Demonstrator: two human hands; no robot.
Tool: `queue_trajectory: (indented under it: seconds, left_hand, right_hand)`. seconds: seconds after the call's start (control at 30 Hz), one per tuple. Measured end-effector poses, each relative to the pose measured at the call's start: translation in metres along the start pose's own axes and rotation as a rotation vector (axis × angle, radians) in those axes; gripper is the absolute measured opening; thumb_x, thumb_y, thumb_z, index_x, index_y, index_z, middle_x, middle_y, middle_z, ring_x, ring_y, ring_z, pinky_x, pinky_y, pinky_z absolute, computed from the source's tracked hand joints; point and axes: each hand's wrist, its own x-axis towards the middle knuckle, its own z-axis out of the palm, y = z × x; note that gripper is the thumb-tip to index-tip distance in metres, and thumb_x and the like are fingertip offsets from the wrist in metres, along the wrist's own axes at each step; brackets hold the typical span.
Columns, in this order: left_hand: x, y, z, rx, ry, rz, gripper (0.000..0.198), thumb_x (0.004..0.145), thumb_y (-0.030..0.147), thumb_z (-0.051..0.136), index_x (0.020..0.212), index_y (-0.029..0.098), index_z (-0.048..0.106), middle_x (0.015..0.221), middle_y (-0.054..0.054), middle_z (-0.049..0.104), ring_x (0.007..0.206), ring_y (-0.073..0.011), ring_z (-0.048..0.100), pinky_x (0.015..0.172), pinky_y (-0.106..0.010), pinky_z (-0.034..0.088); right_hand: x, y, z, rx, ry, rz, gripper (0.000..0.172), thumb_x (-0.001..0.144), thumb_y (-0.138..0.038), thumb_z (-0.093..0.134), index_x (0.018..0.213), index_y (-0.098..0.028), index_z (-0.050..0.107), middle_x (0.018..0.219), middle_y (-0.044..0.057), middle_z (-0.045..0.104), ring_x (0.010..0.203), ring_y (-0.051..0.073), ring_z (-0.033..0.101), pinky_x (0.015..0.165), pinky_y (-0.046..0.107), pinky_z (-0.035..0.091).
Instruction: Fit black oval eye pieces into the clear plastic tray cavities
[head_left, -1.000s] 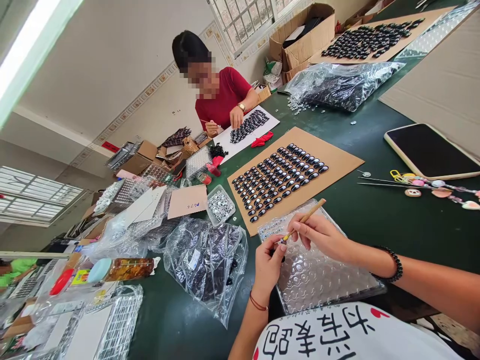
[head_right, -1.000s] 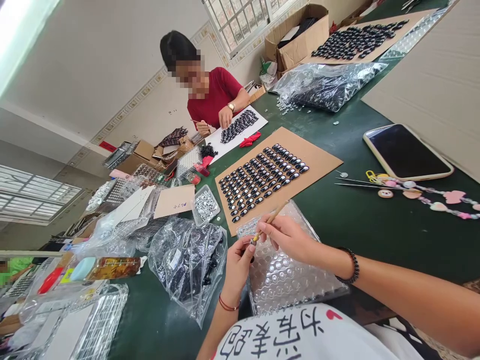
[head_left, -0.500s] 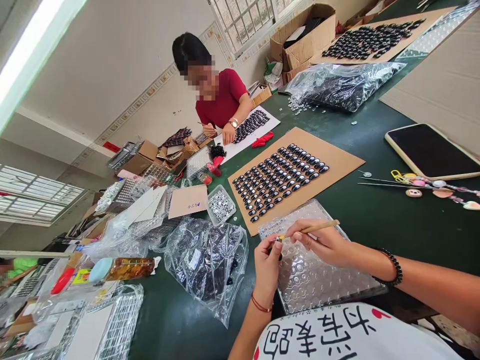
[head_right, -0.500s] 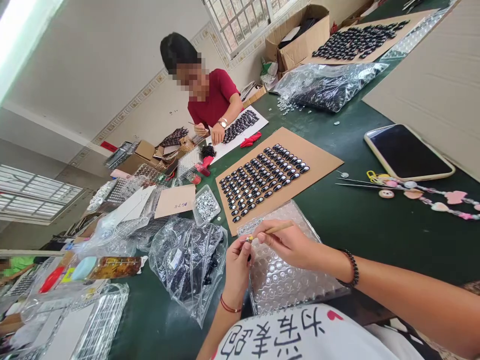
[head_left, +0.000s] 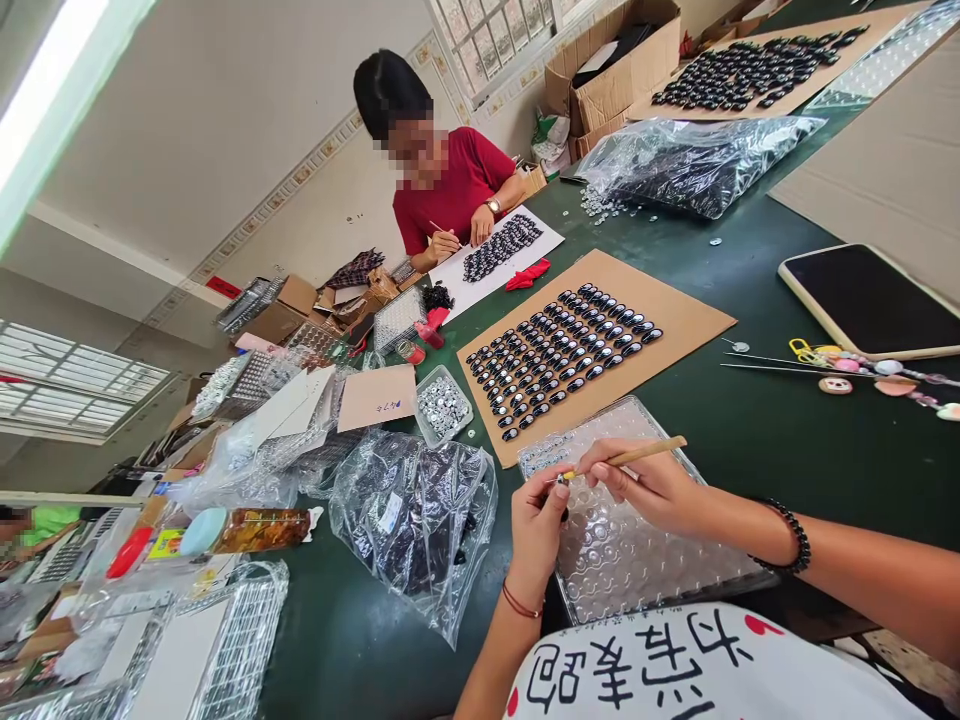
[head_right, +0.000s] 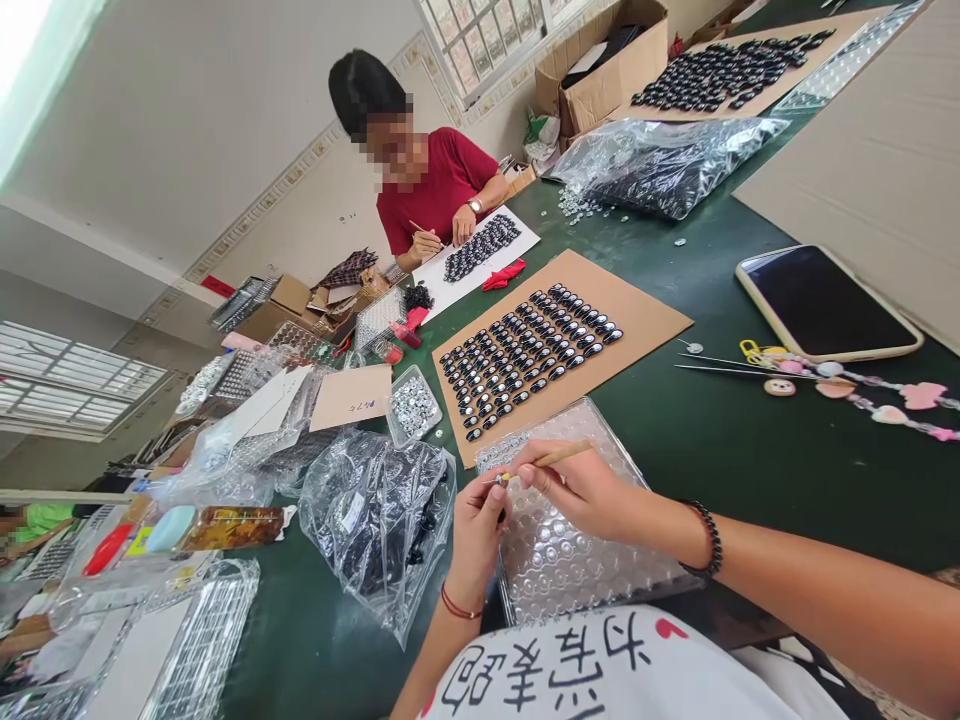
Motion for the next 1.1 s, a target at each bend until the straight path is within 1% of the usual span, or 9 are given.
queue_trajectory:
  seconds: [0.17,0.37,0.57,0.8,0.9,1.03,1.1]
  left_hand:
    - [-0.0011,-0.0001,0.0026,0.041,0.046,0.037,0.036,0.076,0.044,0.055,0.093,0.014,0.068,0.054,0.001,0.052,0.045,-0.0083,0.036,0.044,-0.020,0.031]
    - [-0.0030,0.0068,0.0052,0.102,0.112,0.057,0.036,0.075,0.044,0.055,0.087,0.014,0.068,0.056,-0.002,0.058,0.050,-0.0117,0.046,0.047,-0.021,0.037]
    - [-0.0029,0.0073,0.0050,0.050,0.066,0.035,0.036,0.075,0.045,0.054,0.089,0.014,0.068,0.059,-0.004,0.060,0.048,-0.0108,0.044,0.044,-0.021,0.034]
    - [-0.0035,0.0073,0.0064,-0.030,0.045,-0.003,0.038,0.075,0.047,0.054,0.088,0.013,0.066,0.058,0.000,0.055,0.044,-0.0074,0.034,0.042,-0.020,0.030]
    - [-0.0045,0.0072,0.0074,-0.035,0.041,0.004,0.036,0.075,0.047,0.055,0.086,0.013,0.065,0.054,0.002,0.050,0.044,-0.0075,0.032,0.042,-0.020,0.029]
    - [-0.0024,0.0074,0.0073,-0.072,0.080,-0.018,0.035,0.072,0.047,0.058,0.082,0.014,0.064,0.047,0.004,0.042,0.043,-0.0080,0.031,0.043,-0.021,0.028]
    - [0.0013,0.0091,0.0048,-0.166,0.143,-0.033,0.033,0.074,0.046,0.058,0.084,0.015,0.062,0.045,0.007,0.038,0.041,-0.0067,0.029,0.042,-0.020,0.025]
  right_hand:
    - [-0.0009,-0.0027,0.0003,-0.027,0.027,-0.035,0.022,0.091,-0.026,0.037,0.083,-0.016,0.055,0.068,0.001,0.054,0.050,0.007,0.044,0.047,0.019,0.037]
    - [-0.0015,-0.0063,0.0015,-0.015,0.054,-0.027,0.021,0.091,-0.025,0.038,0.085,-0.016,0.056,0.068,0.002,0.056,0.051,0.007,0.045,0.048,0.019,0.038]
    - [-0.0018,-0.0071,0.0004,-0.027,0.058,-0.049,0.019,0.090,-0.023,0.039,0.086,-0.016,0.057,0.069,0.002,0.057,0.054,0.008,0.047,0.050,0.020,0.039]
    - [-0.0020,-0.0068,0.0004,-0.039,0.062,-0.075,0.019,0.090,-0.023,0.038,0.087,-0.016,0.056,0.069,0.002,0.056,0.054,0.008,0.048,0.051,0.020,0.041]
    - [-0.0027,-0.0062,0.0015,-0.059,0.060,-0.083,0.020,0.090,-0.023,0.037,0.086,-0.017,0.055,0.067,0.002,0.056,0.053,0.008,0.048,0.050,0.021,0.041]
    - [-0.0046,-0.0057,0.0013,-0.057,0.062,-0.090,0.019,0.090,-0.022,0.037,0.085,-0.017,0.055,0.066,0.001,0.054,0.052,0.009,0.046,0.049,0.021,0.040]
    - [-0.0048,-0.0067,-0.0015,-0.002,0.140,-0.084,0.020,0.090,-0.023,0.037,0.084,-0.017,0.055,0.065,0.001,0.052,0.050,0.008,0.045,0.046,0.022,0.039]
